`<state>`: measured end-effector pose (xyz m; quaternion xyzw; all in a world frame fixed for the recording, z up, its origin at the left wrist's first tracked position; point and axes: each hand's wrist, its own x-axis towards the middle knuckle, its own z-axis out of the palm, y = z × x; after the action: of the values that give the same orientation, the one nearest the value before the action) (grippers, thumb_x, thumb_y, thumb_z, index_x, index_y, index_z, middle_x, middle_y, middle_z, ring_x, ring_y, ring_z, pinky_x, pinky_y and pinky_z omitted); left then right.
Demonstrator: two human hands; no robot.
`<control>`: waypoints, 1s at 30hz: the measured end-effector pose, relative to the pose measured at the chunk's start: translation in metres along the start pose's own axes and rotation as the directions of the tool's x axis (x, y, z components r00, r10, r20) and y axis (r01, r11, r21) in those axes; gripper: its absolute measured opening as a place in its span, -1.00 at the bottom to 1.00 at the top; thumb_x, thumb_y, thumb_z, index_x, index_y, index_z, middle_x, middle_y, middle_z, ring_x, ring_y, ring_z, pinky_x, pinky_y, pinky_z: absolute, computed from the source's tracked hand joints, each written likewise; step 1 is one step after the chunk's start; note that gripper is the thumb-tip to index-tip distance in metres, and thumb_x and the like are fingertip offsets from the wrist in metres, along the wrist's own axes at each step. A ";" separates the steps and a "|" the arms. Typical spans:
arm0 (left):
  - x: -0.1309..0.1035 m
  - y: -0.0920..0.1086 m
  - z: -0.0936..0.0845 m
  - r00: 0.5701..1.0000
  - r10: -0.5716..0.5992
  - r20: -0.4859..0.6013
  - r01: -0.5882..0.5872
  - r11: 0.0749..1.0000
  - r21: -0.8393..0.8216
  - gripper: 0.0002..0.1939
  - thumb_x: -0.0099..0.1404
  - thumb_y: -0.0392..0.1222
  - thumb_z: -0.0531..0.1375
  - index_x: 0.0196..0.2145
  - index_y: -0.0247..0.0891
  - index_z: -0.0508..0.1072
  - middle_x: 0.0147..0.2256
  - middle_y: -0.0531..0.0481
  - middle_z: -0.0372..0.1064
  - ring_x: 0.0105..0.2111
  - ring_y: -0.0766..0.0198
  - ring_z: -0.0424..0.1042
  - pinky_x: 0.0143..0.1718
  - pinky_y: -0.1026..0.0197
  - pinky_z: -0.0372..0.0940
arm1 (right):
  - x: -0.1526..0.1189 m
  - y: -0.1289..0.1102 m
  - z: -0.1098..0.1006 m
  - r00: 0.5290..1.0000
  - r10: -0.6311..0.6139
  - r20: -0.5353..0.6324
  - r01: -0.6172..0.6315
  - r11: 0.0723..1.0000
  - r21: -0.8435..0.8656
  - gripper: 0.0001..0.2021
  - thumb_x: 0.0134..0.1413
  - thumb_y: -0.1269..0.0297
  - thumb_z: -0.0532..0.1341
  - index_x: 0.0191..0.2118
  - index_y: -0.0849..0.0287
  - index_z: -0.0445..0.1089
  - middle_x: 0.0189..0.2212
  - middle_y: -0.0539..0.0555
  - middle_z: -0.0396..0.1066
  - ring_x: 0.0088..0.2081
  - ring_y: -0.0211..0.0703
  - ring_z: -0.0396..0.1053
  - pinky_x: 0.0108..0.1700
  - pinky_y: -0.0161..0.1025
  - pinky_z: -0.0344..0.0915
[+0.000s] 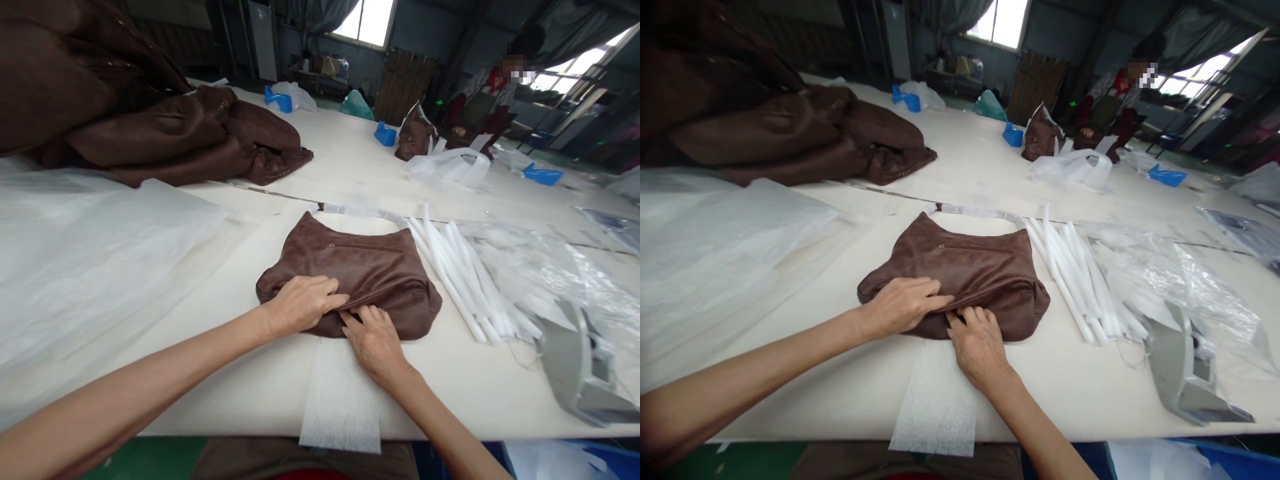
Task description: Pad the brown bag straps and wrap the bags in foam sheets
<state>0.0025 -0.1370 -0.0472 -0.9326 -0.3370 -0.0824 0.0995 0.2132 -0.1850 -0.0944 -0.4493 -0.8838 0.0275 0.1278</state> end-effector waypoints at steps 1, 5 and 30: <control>-0.002 -0.001 0.004 0.999 0.015 -0.036 -0.015 1.000 0.009 -0.69 0.37 -0.38 0.02 -0.07 -0.10 0.45 -0.40 0.02 0.29 -0.42 0.28 0.29 -0.53 0.24 0.09 | -0.002 0.002 -0.003 1.000 -0.006 -0.004 0.006 1.000 0.030 -0.65 0.29 0.33 0.12 0.16 0.12 0.34 -0.06 0.17 0.42 -0.11 -0.02 0.33 -0.08 -0.08 0.28; -0.006 -0.005 0.012 0.991 0.038 -0.126 -0.036 0.999 0.020 -0.66 0.38 -0.39 0.00 -0.05 -0.09 0.45 -0.42 0.03 0.27 -0.44 0.28 0.26 -0.53 0.24 0.10 | -0.007 0.018 -0.039 0.970 -0.040 -0.241 0.058 0.996 0.070 -0.70 0.29 0.41 0.08 0.08 0.16 0.38 -0.09 0.18 0.42 -0.05 -0.05 0.34 -0.01 -0.10 0.29; -0.047 0.002 0.022 0.985 -0.164 0.051 0.162 0.986 0.037 -0.76 0.30 -0.51 -0.03 -0.36 -0.21 0.30 -0.45 0.00 0.28 -0.45 0.24 0.24 -0.46 0.23 0.16 | -0.050 0.077 -0.019 0.921 -0.339 -0.193 0.224 0.864 -0.451 -0.70 0.27 0.60 -0.04 -0.07 0.28 0.38 -0.52 0.03 0.14 -0.42 -0.11 0.09 -0.34 -0.17 0.07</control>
<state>-0.0301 -0.1621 -0.0790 -0.9020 -0.4162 -0.0595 0.0984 0.3069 -0.1802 -0.0991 -0.3308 -0.8998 -0.2430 0.1478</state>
